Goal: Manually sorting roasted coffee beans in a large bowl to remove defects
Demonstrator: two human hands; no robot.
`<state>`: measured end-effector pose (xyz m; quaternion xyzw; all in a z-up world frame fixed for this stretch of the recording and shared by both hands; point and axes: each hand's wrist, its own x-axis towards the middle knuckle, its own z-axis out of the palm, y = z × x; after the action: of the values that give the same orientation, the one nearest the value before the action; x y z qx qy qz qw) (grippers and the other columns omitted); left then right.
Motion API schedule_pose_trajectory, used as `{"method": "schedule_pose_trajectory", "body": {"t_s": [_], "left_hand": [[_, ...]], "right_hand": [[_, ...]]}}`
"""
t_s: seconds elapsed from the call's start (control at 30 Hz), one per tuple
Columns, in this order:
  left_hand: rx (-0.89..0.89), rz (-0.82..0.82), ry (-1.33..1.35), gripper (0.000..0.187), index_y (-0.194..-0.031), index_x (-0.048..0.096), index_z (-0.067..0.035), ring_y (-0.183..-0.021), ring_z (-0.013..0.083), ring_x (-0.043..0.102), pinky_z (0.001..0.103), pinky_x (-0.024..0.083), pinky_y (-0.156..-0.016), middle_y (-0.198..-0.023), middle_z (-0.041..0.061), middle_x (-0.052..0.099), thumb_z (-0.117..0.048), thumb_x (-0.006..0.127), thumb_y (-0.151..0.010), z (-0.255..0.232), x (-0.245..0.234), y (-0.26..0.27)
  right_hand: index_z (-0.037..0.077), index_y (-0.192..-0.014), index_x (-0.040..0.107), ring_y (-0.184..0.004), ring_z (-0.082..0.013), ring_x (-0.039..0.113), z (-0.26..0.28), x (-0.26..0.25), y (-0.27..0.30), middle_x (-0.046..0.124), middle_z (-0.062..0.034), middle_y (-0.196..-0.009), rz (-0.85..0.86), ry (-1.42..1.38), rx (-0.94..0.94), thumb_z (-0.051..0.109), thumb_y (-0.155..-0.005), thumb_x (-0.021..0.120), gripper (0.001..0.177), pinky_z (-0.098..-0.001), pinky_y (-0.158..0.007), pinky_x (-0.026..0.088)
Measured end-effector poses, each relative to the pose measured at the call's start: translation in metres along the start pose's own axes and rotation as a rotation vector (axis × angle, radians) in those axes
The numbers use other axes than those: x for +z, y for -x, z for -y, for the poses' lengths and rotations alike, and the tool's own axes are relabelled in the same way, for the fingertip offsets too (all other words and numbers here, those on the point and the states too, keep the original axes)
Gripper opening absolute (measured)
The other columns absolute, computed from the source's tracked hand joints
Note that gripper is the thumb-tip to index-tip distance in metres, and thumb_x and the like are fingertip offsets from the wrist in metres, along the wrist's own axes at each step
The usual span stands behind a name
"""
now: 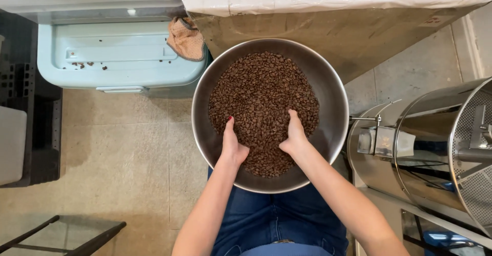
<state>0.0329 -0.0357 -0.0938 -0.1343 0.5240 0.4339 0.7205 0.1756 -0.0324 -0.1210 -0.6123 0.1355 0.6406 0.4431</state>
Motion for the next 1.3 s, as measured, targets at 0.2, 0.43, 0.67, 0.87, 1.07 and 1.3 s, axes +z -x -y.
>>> {"method": "schedule_pose_trajectory", "body": {"t_s": [0.2,0.43,0.67,0.87,1.07,1.3], "left_hand": [[-0.039,0.089,0.086,0.064,-0.16,0.026,-0.007,-0.146,0.0327,0.039,0.047,0.035,-0.121,-0.16,0.019,0.033,-0.038,0.047,-0.108,-0.004,-0.007,-0.018],[-0.058,0.131,0.307,0.049,-0.15,0.039,-0.01,-0.127,0.0262,0.054,0.044,0.049,-0.112,-0.142,0.012,0.05,-0.037,0.04,-0.11,-0.003,-0.016,-0.049],[-0.065,0.119,0.376,0.051,-0.154,0.03,-0.005,-0.143,0.0328,0.04,0.055,0.033,-0.124,-0.157,0.019,0.036,-0.028,0.04,-0.11,-0.006,-0.028,-0.048],[-0.045,0.105,0.354,0.053,-0.156,0.027,-0.003,-0.147,0.0364,0.034,0.057,0.027,-0.125,-0.16,0.022,0.03,-0.025,0.041,-0.11,-0.008,-0.025,-0.035],[-0.026,0.115,0.31,0.058,-0.159,0.023,-0.004,-0.153,0.0351,0.022,0.059,0.011,-0.126,-0.167,0.02,0.019,-0.027,0.039,-0.109,-0.009,-0.02,-0.025],[-0.051,0.141,0.39,0.056,-0.158,0.027,-0.004,-0.15,0.0393,0.028,0.063,0.02,-0.123,-0.163,0.023,0.026,-0.025,0.042,-0.108,-0.006,-0.025,-0.045]], "right_hand": [[0.008,-0.157,0.038,-0.149,-0.0359,0.036,0.004,0.017,-0.007,0.037,-0.0195,-0.162,0.07,0.045,-0.036,0.045,-0.108,0.041,0.061,-0.0584,-0.12,0.034],[0.01,-0.164,0.009,-0.156,-0.0401,0.009,0.051,0.061,0.101,-0.001,-0.0184,-0.17,0.343,0.376,-0.134,0.043,-0.108,0.044,0.073,-0.0645,-0.12,0.023],[0.016,-0.129,0.071,-0.119,-0.0354,0.065,0.046,-0.033,0.002,0.067,-0.0128,-0.132,0.235,1.11,-0.791,0.019,-0.108,0.047,0.032,-0.0494,-0.085,0.059],[0.01,-0.117,0.074,-0.106,-0.029,0.071,0.039,-0.056,-0.017,0.072,-0.015,-0.115,0.052,0.912,-0.924,0.009,-0.105,0.049,0.028,-0.0467,-0.085,0.059],[0.005,-0.111,0.075,-0.099,-0.0329,0.072,0.023,-0.05,-0.025,0.073,-0.0194,-0.106,0.098,0.998,-1.022,-0.001,-0.1,0.057,0.022,-0.0447,-0.078,0.063],[0.002,-0.112,0.073,-0.101,-0.0325,0.071,0.006,-0.025,-0.007,0.072,-0.0176,-0.105,0.223,1.108,-1.003,-0.001,-0.097,0.063,0.018,-0.0427,-0.081,0.061]]}}
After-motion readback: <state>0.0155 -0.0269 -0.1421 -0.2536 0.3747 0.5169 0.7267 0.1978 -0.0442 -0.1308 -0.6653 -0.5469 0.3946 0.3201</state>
